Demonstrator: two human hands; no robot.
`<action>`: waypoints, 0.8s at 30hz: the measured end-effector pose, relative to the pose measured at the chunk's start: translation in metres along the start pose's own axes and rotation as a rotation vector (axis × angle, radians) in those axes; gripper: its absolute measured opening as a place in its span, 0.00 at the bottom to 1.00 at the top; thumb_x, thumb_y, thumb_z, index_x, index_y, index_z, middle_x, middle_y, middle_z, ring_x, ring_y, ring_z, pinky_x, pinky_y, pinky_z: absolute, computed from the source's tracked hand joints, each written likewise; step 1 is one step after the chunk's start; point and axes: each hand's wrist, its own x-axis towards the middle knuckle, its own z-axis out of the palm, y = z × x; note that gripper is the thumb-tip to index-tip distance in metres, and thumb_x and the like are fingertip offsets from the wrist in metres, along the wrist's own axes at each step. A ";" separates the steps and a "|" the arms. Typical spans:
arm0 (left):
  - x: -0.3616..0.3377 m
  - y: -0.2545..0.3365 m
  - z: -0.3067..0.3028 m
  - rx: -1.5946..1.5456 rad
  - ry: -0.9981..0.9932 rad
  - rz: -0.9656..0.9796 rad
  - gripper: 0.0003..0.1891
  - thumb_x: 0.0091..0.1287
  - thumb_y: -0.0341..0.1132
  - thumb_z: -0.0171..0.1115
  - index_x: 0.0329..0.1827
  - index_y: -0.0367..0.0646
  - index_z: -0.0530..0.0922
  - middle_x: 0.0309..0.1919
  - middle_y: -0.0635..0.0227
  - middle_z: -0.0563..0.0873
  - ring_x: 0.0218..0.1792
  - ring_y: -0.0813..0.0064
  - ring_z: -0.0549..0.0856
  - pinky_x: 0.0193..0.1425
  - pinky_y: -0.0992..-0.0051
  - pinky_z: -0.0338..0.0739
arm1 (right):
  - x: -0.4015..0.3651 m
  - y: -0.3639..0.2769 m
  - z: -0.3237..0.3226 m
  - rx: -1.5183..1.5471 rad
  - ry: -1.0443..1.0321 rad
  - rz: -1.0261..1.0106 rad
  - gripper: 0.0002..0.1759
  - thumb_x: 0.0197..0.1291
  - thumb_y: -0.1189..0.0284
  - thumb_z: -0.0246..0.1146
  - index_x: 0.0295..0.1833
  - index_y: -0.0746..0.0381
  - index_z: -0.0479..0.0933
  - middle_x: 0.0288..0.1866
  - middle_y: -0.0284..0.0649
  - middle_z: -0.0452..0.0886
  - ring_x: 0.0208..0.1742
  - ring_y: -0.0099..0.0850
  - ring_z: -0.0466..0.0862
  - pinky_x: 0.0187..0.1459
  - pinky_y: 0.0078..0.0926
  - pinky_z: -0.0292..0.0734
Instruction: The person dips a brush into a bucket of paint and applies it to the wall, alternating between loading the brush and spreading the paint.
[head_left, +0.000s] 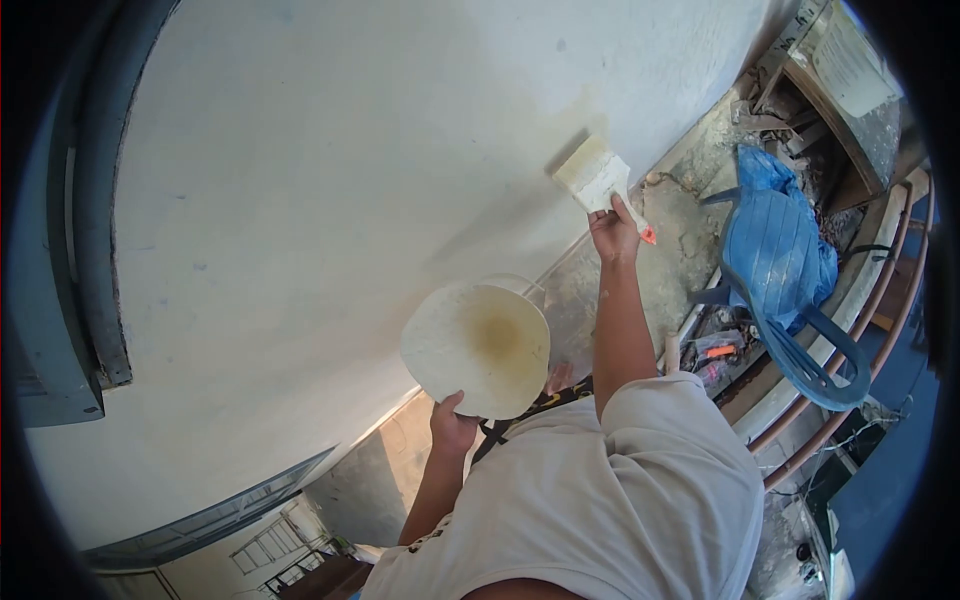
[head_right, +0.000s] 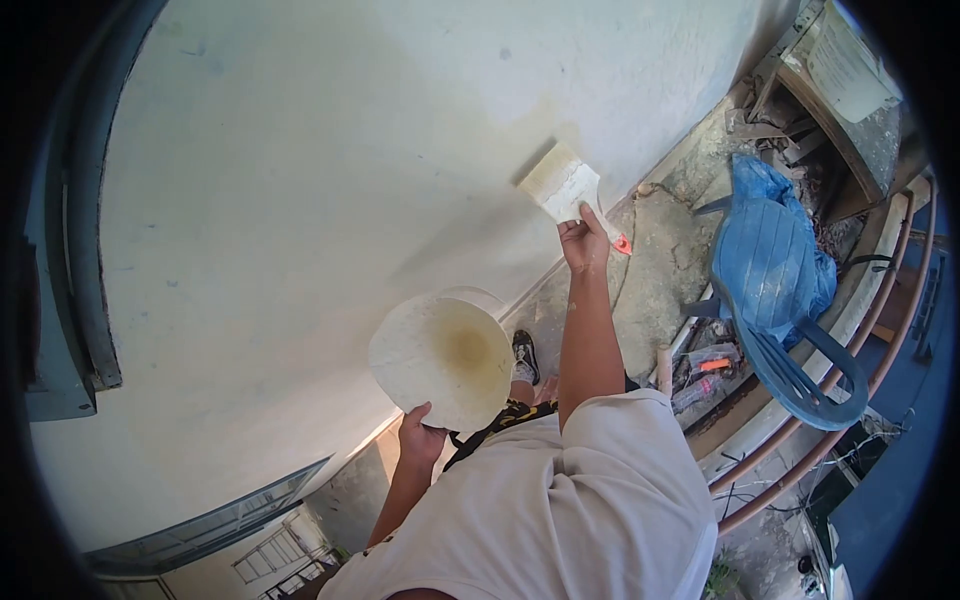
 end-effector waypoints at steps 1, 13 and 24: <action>-0.004 0.000 -0.007 -0.018 0.009 0.001 0.30 0.58 0.28 0.50 0.67 0.45 0.57 0.61 0.60 0.68 0.61 0.57 0.71 0.60 0.51 0.69 | 0.003 0.012 -0.009 -0.008 0.065 0.034 0.17 0.58 0.79 0.58 0.54 0.64 0.70 0.52 0.41 0.76 0.50 0.37 0.78 0.54 0.38 0.74; -0.008 0.002 -0.012 -0.056 0.030 0.038 0.29 0.58 0.30 0.50 0.66 0.44 0.58 0.61 0.61 0.69 0.61 0.58 0.71 0.60 0.51 0.68 | 0.012 0.010 -0.019 -0.450 0.409 -0.315 0.20 0.52 0.82 0.61 0.53 0.67 0.70 0.48 0.46 0.77 0.44 0.40 0.82 0.36 0.39 0.82; 0.017 -0.005 0.022 -0.076 -0.089 0.009 0.28 0.58 0.28 0.50 0.65 0.44 0.59 0.60 0.60 0.70 0.59 0.57 0.73 0.57 0.52 0.72 | -0.079 -0.049 0.161 -0.288 -0.056 -0.335 0.21 0.54 0.79 0.60 0.54 0.74 0.68 0.49 0.47 0.77 0.45 0.37 0.82 0.43 0.34 0.81</action>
